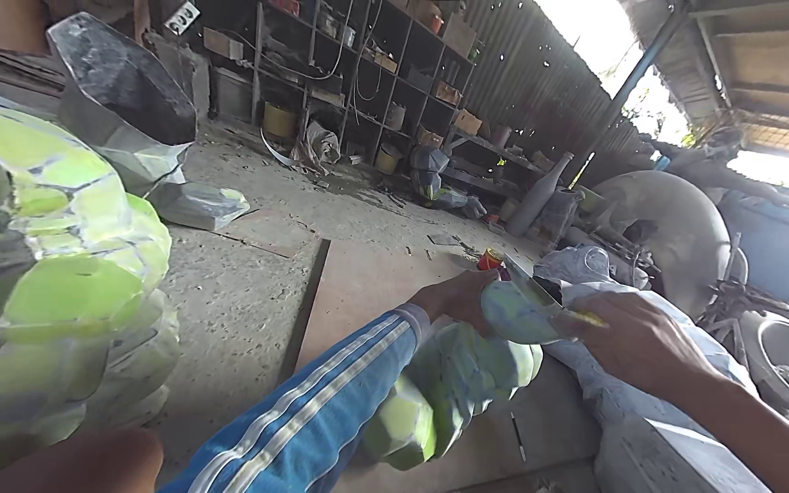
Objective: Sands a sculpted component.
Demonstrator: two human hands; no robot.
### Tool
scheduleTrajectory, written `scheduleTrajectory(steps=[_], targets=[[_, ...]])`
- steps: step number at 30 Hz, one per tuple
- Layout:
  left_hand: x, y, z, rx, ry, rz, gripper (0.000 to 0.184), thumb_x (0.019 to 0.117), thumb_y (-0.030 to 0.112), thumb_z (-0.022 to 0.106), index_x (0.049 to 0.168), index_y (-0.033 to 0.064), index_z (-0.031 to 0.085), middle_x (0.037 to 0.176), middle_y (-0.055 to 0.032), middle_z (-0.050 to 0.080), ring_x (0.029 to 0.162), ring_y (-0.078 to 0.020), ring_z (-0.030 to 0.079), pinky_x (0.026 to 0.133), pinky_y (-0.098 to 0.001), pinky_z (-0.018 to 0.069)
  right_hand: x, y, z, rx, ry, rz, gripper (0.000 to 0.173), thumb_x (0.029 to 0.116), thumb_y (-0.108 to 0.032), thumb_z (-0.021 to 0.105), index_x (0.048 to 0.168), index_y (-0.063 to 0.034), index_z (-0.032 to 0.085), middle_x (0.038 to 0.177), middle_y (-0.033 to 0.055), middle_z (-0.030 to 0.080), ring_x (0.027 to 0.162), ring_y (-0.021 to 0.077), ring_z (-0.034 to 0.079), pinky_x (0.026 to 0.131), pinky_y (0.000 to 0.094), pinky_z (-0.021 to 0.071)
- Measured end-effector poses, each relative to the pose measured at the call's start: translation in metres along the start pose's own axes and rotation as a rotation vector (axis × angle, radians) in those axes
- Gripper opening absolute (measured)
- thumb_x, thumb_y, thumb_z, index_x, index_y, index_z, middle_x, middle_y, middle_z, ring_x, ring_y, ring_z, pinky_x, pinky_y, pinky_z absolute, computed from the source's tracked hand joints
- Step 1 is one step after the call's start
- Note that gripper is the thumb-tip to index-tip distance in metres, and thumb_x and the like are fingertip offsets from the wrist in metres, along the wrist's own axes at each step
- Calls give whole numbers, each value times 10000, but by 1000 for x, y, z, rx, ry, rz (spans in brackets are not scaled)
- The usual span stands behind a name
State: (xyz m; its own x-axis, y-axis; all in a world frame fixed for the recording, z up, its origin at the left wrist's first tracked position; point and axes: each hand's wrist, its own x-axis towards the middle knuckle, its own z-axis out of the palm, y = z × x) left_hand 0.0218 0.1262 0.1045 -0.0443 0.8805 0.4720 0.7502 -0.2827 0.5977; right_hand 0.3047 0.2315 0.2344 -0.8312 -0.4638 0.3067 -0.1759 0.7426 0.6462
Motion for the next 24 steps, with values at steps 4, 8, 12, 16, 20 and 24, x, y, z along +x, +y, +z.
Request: scheduleTrajectory(steps=[4, 8, 12, 16, 20, 24], targets=[[-1, 3, 1, -4, 2, -29, 925, 511, 295, 1017, 1287, 78, 563, 1125, -74, 704, 1019, -174, 696, 907, -412, 594, 21, 16, -10, 323, 33, 188, 392, 985, -204, 474, 1277, -287, 722, 1158, -59, 690, 1068, 104, 653, 904, 388, 572], [0, 3, 1, 5, 2, -26, 921, 502, 292, 1016, 1273, 75, 559, 1110, -80, 701, 1012, -179, 695, 902, -416, 592, 40, 24, -1, 499, 4, 324, 376, 1013, -166, 506, 1332, -243, 690, 1149, -65, 714, 1040, 36, 671, 909, 312, 590], [0, 3, 0, 11, -3, -45, 914, 507, 295, 1012, 1277, 94, 561, 1117, -73, 701, 1012, -179, 694, 899, -423, 589, 52, 28, 9, 585, -58, 328, 279, 1026, -126, 524, 1193, -176, 742, 1169, -42, 717, 1073, 56, 674, 938, 304, 586], [-2, 0, -3, 24, 7, -61, 904, 510, 313, 1010, 1264, 103, 558, 1108, -67, 699, 1004, -175, 693, 893, -419, 588, 52, 35, 9, 646, -109, 314, 270, 1025, -109, 516, 1148, -167, 749, 1151, -38, 725, 1086, 64, 675, 957, 324, 577], [-7, -5, -9, 13, 28, -60, 894, 514, 319, 1009, 1255, 98, 561, 1112, -66, 694, 1004, -167, 688, 895, -405, 585, 41, 36, -2, 617, -138, 292, 257, 1010, -141, 521, 1109, -192, 752, 1093, -73, 720, 1034, 44, 672, 912, 307, 584], [-12, -11, -14, 4, 40, -72, 909, 513, 322, 1007, 1268, 93, 555, 1116, -66, 692, 1010, -161, 686, 904, -392, 584, 25, 23, -4, 450, -30, 239, 302, 1006, -187, 504, 1189, -219, 741, 1165, -80, 706, 1089, 59, 663, 951, 346, 584]])
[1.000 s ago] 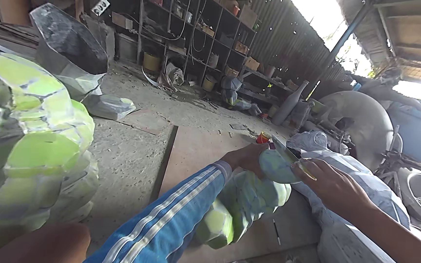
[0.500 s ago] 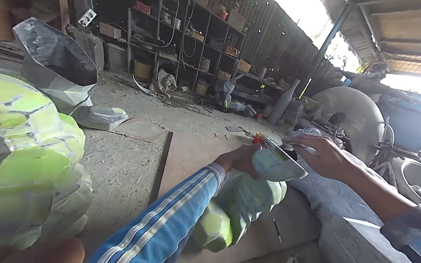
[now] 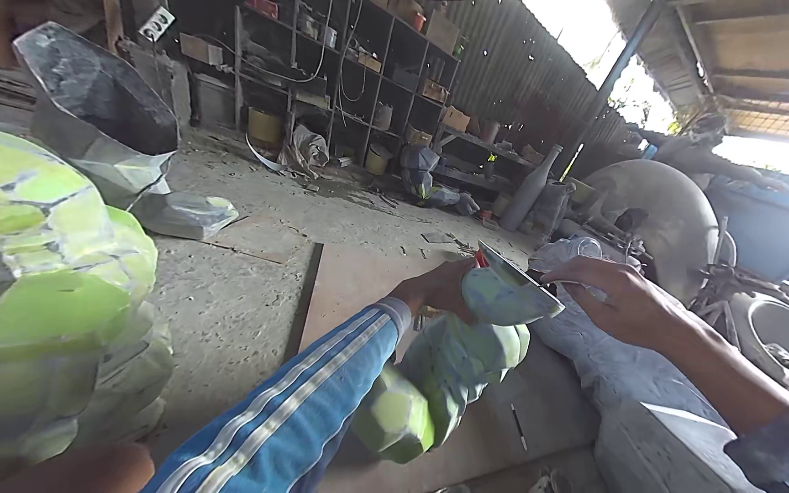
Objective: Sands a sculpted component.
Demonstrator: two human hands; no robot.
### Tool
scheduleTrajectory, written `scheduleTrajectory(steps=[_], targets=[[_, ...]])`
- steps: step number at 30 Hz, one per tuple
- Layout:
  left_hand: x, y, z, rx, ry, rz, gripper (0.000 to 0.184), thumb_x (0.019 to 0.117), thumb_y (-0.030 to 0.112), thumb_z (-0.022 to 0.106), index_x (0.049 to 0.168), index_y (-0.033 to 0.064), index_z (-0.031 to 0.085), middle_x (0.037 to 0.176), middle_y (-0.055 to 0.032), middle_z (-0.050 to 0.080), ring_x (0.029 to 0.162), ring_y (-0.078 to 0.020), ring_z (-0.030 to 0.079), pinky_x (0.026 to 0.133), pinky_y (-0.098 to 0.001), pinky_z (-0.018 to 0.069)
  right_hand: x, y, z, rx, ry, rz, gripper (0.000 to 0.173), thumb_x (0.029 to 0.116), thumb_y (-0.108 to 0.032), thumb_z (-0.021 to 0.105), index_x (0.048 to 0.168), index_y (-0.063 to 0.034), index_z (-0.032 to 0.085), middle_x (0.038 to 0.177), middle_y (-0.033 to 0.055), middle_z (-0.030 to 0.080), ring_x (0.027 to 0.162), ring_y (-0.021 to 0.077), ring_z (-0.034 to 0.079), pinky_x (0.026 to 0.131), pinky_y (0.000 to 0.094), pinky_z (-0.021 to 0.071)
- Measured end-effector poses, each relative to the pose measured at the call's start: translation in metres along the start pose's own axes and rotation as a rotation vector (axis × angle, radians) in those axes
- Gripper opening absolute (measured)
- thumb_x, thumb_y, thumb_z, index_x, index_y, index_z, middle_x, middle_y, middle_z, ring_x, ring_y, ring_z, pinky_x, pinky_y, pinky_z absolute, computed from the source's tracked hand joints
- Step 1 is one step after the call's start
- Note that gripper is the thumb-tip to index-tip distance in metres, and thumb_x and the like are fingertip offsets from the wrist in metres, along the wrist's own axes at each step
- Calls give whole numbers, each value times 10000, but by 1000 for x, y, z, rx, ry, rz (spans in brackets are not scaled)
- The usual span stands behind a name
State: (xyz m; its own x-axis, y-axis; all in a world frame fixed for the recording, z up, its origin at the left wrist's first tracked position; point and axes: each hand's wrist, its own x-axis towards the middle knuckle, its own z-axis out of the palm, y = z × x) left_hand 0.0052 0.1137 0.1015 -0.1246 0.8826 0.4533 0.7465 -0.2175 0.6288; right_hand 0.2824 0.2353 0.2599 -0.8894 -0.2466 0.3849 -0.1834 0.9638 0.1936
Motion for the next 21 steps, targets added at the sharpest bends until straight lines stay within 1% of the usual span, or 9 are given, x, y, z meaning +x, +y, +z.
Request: scheduleTrajectory(steps=[2, 4, 7, 9, 11, 14, 16, 18, 21], targets=[[-1, 1, -2, 18, 0, -13, 922, 513, 328, 1011, 1276, 93, 549, 1122, -74, 692, 1015, -168, 686, 911, -401, 580, -5, -4, 9, -171, 56, -92, 342, 996, -191, 489, 1232, -215, 734, 1209, -46, 707, 1136, 119, 657, 981, 394, 556], [-1, 1, -3, 21, 8, -8, 927, 507, 330, 1013, 1273, 88, 551, 1120, -78, 692, 1012, -171, 687, 909, -404, 580, -8, -6, 18, -331, 83, -201, 337, 993, -165, 512, 1249, -195, 729, 1228, 6, 710, 1168, 190, 662, 1014, 428, 542], [-2, 1, -3, 13, 13, -7, 933, 503, 329, 1013, 1276, 81, 555, 1129, -81, 691, 1022, -177, 686, 913, -406, 582, -15, -5, 32, -509, 90, -312, 342, 975, -104, 567, 1284, -153, 705, 1262, 62, 702, 1211, 253, 651, 1041, 430, 530], [-3, 2, -5, 7, 10, -21, 944, 500, 326, 1014, 1285, 75, 553, 1154, -92, 681, 1036, -188, 683, 918, -417, 579, -23, -4, 39, -606, 87, -319, 390, 966, -61, 562, 1327, -142, 683, 1348, 61, 676, 1270, 268, 623, 1057, 425, 510], [-4, 2, -6, -1, 2, -32, 953, 500, 317, 1017, 1295, 75, 550, 1173, -98, 675, 1043, -190, 681, 923, -418, 577, -29, -5, 43, -669, 83, -292, 432, 945, -28, 563, 1345, -151, 671, 1392, 40, 655, 1296, 266, 607, 1062, 423, 499], [-3, 1, -5, -7, -4, -30, 959, 497, 323, 1015, 1302, 82, 552, 1160, -84, 686, 1040, -176, 684, 922, -407, 580, -34, -7, 45, -721, 65, -240, 493, 889, 22, 605, 1352, -136, 666, 1398, 52, 649, 1297, 282, 606, 1064, 457, 493], [-3, 0, -4, -5, 1, -19, 951, 495, 329, 1014, 1291, 87, 554, 1144, -75, 692, 1032, -170, 688, 917, -403, 583, -39, -7, 44, -745, 51, -197, 504, 877, 42, 622, 1354, -120, 658, 1381, 70, 657, 1282, 291, 614, 1078, 467, 482], [-3, 0, -4, -12, 7, -12, 937, 494, 324, 1016, 1276, 88, 557, 1138, -75, 691, 1028, -173, 688, 915, -400, 583, -43, -3, 40, -734, 54, -187, 476, 900, 28, 604, 1354, -106, 653, 1361, 93, 665, 1273, 301, 621, 1103, 472, 469], [-4, 0, -5, 2, 2, -13, 959, 506, 329, 1014, 1307, 82, 548, 1169, -81, 682, 1052, -171, 680, 939, -398, 575, -46, 2, 31, -661, 127, -239, 360, 978, -72, 552, 1313, -101, 681, 1300, 102, 693, 1252, 294, 638, 1102, 451, 491]])
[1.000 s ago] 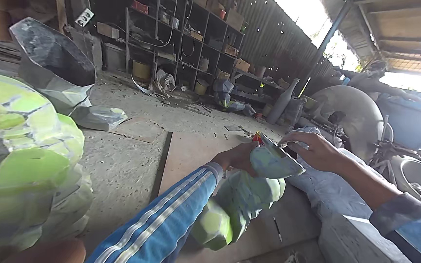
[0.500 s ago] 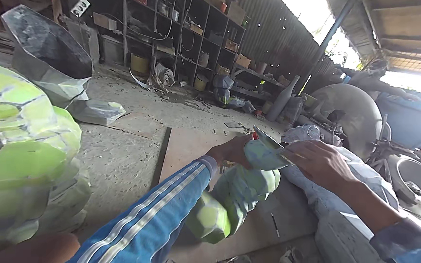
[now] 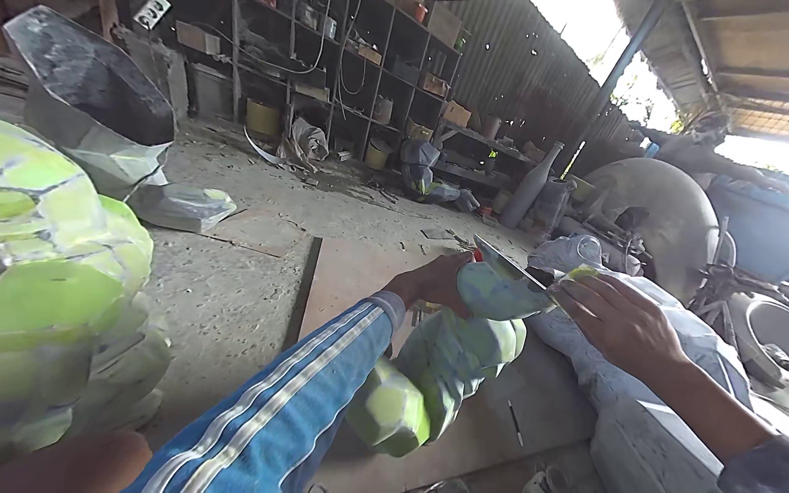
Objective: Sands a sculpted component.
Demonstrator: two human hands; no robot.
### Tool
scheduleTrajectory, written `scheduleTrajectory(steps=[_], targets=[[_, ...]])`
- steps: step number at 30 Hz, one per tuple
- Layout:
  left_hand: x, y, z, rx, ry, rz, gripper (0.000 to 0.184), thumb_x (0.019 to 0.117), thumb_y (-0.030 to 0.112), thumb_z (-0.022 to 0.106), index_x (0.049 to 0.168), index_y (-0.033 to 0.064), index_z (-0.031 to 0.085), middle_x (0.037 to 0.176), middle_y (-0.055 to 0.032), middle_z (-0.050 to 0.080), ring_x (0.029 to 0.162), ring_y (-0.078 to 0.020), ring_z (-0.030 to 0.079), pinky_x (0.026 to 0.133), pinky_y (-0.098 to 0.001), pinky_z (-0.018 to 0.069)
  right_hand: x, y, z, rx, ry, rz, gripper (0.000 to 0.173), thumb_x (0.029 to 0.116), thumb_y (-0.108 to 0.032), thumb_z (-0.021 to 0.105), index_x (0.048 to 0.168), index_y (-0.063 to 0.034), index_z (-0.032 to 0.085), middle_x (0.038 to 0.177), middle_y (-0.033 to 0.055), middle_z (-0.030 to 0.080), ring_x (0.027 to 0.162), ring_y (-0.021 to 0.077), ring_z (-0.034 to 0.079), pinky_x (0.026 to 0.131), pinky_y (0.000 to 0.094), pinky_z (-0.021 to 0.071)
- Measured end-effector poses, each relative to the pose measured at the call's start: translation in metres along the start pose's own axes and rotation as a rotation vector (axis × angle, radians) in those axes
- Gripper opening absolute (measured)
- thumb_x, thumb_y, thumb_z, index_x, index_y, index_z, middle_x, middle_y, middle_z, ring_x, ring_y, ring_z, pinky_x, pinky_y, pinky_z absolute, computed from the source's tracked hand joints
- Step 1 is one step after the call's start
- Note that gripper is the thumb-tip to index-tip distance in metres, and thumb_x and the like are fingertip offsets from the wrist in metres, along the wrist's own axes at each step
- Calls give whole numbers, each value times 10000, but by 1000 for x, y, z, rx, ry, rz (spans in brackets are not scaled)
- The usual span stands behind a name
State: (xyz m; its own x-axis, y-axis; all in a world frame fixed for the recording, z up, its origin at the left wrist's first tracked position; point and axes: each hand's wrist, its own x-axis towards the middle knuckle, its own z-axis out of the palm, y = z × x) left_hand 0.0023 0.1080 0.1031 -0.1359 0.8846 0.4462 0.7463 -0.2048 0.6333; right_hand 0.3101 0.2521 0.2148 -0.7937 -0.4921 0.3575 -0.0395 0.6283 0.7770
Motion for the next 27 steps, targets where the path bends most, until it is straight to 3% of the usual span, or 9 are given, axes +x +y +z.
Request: scheduleTrajectory(steps=[4, 9, 13, 21, 27], targets=[[1, 2, 1, 1, 0, 1, 963, 504, 328, 1018, 1304, 80, 543, 1173, -82, 678, 1056, -169, 675, 948, -394, 567, 16, -7, -8, 82, 81, -13, 343, 990, -91, 557, 1305, -126, 687, 1264, 78, 709, 1221, 246, 658, 1044, 387, 539], [1, 2, 1, -15, -15, -7, 957, 507, 317, 1016, 1305, 84, 541, 1172, -83, 677, 1052, -170, 676, 938, -395, 572, 20, -18, 3, 101, -13, -26, 433, 919, 2, 593, 1323, -130, 676, 1319, 98, 675, 1249, 275, 634, 1021, 403, 547], [-1, 1, -1, 4, -6, -1, 976, 503, 327, 1016, 1319, 81, 540, 1194, -84, 673, 1072, -173, 671, 958, -405, 561, 19, -15, 1, 87, 31, -52, 359, 953, -30, 575, 1274, -129, 702, 1260, 80, 700, 1183, 260, 665, 962, 381, 573], [0, 2, -2, -6, -8, 18, 928, 508, 302, 1013, 1279, 84, 544, 1144, -85, 685, 1042, -184, 680, 928, -414, 574, 33, -21, 3, 80, -13, -29, 438, 919, 18, 595, 1326, -126, 668, 1310, 97, 671, 1217, 271, 644, 972, 388, 565], [2, 0, -1, -19, -11, 8, 923, 505, 311, 1015, 1268, 92, 544, 1135, -74, 686, 1034, -168, 682, 926, -404, 577, 31, -17, 0, 86, 46, -47, 374, 942, -28, 581, 1278, -143, 700, 1264, 69, 701, 1176, 258, 669, 944, 381, 578]])
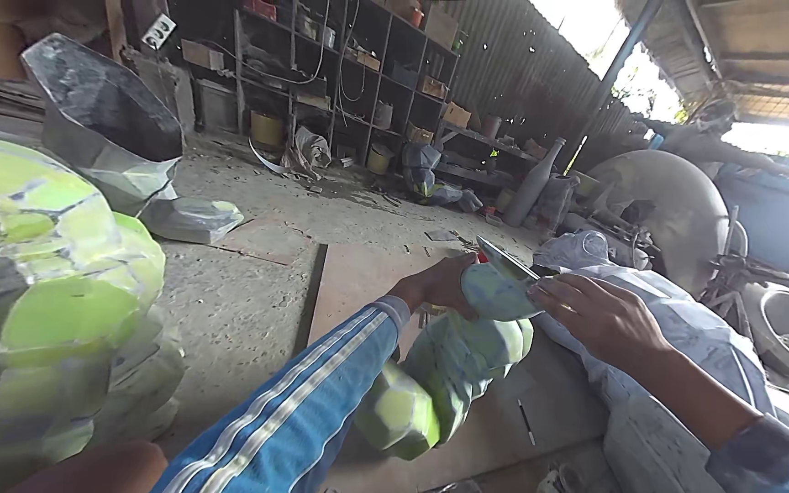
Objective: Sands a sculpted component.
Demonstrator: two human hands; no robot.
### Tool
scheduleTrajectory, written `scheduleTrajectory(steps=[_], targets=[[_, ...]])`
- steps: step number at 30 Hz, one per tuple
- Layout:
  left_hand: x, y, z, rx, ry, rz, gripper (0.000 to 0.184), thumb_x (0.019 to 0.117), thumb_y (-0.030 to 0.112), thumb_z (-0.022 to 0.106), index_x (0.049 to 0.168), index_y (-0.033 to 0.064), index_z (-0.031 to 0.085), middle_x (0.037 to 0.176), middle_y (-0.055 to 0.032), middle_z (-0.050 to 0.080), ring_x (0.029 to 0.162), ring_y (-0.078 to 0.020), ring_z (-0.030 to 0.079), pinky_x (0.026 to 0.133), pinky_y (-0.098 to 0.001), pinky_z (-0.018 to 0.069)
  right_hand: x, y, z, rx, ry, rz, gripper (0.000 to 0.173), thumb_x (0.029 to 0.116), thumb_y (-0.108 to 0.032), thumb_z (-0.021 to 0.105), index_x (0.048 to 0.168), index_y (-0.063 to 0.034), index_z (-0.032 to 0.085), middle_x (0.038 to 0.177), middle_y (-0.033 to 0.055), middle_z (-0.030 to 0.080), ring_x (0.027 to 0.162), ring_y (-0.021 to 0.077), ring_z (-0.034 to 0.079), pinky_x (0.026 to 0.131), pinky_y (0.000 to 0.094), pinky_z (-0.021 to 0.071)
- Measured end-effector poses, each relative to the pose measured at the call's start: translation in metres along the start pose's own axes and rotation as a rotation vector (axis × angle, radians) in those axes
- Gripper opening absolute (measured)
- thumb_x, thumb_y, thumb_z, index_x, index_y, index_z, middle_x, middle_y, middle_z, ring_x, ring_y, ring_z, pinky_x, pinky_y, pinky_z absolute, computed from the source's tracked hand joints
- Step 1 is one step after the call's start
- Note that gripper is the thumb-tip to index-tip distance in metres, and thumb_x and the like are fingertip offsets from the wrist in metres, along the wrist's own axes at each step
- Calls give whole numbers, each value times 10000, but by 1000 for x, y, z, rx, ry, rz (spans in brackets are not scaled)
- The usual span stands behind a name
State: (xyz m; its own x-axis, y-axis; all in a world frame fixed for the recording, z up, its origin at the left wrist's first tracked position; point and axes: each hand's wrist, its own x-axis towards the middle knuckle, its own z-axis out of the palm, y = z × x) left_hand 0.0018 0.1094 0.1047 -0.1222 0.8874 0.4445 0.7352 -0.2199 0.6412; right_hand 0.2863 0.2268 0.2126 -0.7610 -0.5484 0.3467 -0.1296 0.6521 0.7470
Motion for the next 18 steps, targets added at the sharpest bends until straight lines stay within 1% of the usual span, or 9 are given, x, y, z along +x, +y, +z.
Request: scheduleTrajectory(steps=[2, 4, 10, 13, 18], targets=[[0, 2, 1, -5, -6, -9, 941, 499, 308, 1016, 1282, 91, 543, 1146, -74, 685, 1041, -171, 681, 932, -405, 576, 3, 0, 3, -17, -29, 13, 393, 944, -19, 587, 1302, -146, 690, 1298, 67, 689, 1215, 255, 654, 970, 381, 568], [0, 3, 2, 6, -12, -18, 963, 489, 314, 1018, 1295, 97, 538, 1153, -70, 687, 1044, -167, 683, 932, -400, 578, 3, -3, 7, -29, -51, 24, 410, 934, -9, 594, 1313, -140, 681, 1322, 72, 676, 1230, 260, 641, 966, 386, 566], [-2, 4, 1, 20, -11, -9, 964, 493, 309, 1019, 1303, 88, 544, 1164, -70, 684, 1049, -161, 679, 936, -398, 573, -1, -9, 3, -64, -86, 35, 445, 918, 8, 604, 1337, -132, 660, 1332, 72, 674, 1225, 283, 639, 948, 393, 565], [-3, 2, 0, -3, -4, -12, 947, 489, 298, 1021, 1287, 109, 549, 1148, -56, 689, 1035, -152, 684, 922, -395, 584, -13, -8, 1, -68, -100, 24, 460, 925, 8, 594, 1358, -137, 653, 1359, 77, 663, 1237, 291, 635, 959, 405, 564], [-5, 2, -1, 11, 1, 5, 921, 491, 310, 1017, 1263, 113, 554, 1127, -53, 693, 1026, -157, 685, 917, -400, 582, -34, -7, -2, -83, -93, 9, 423, 969, -37, 558, 1363, -158, 651, 1348, 70, 672, 1238, 278, 637, 991, 408, 547]])
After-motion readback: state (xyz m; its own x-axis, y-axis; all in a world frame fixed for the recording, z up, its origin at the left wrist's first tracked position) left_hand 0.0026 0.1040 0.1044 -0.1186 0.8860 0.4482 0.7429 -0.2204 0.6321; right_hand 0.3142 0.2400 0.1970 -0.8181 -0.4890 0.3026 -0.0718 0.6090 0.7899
